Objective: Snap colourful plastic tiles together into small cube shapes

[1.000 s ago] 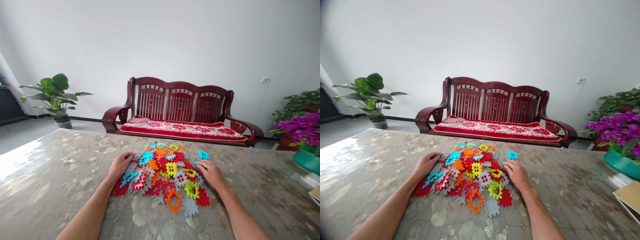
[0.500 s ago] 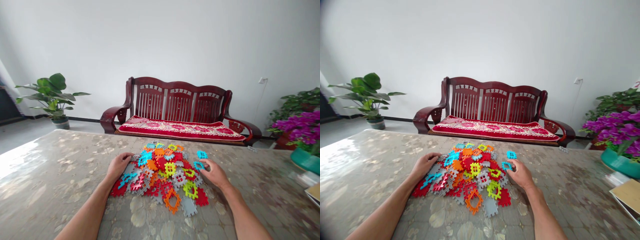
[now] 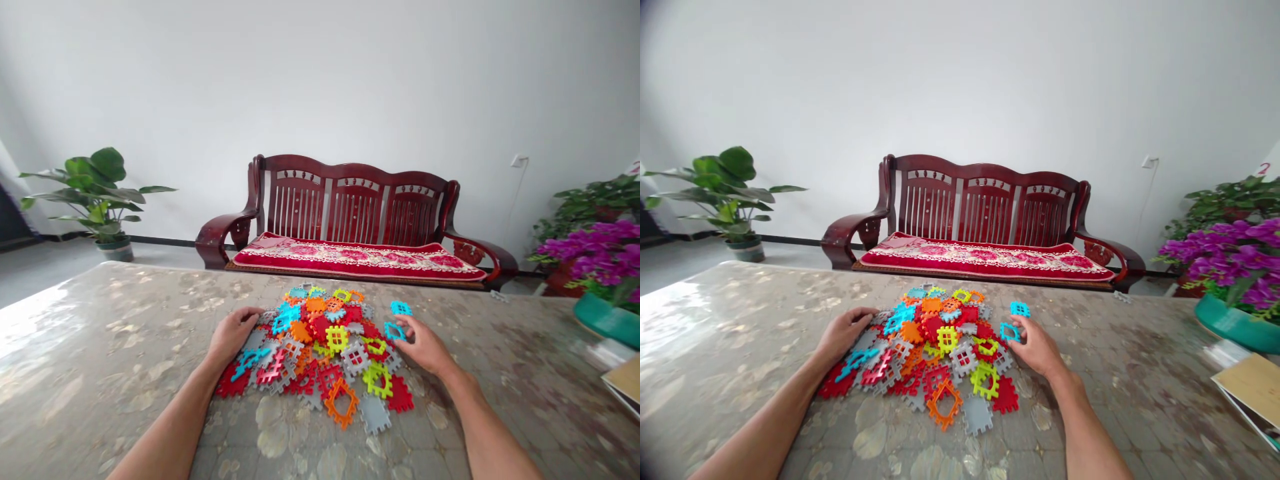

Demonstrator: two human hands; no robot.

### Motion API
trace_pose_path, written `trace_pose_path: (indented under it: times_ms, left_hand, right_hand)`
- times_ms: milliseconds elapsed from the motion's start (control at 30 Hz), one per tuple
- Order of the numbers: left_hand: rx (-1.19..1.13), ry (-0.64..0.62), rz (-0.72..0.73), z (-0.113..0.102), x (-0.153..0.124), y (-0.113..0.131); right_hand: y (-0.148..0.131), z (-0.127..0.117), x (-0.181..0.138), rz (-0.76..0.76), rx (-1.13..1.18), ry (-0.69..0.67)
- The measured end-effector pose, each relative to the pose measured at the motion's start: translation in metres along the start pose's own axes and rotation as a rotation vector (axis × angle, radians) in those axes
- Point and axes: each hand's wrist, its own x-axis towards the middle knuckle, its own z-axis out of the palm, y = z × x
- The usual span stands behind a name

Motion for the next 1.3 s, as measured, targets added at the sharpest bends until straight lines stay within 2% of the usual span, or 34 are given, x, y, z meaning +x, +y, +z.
trace_pose_path:
  times_ms: [233,333,600,833,1300]
  left_hand:
    - [0.011,-0.004,-0.006,0.0,0.001,-0.003]
    - [0.006,-0.01,-0.004,0.001,0.002,-0.004]
    - [0.001,-0.012,0.0,0.0,0.001,-0.002]
    - [0.013,-0.003,-0.001,-0.001,0.0,0.0]
    - [0.01,0.007,-0.01,-0.003,-0.001,0.004]
  right_hand:
    - [0.022,-0.003,0.021,0.111,0.282,0.31]
    - [0.04,-0.001,0.034,0.155,0.38,0.366]
    - [0.072,0.001,0.056,0.197,0.485,0.272]
    - [0.076,0.002,0.061,0.15,0.486,0.185]
    - [0.083,0.005,0.064,0.133,0.42,0.148]
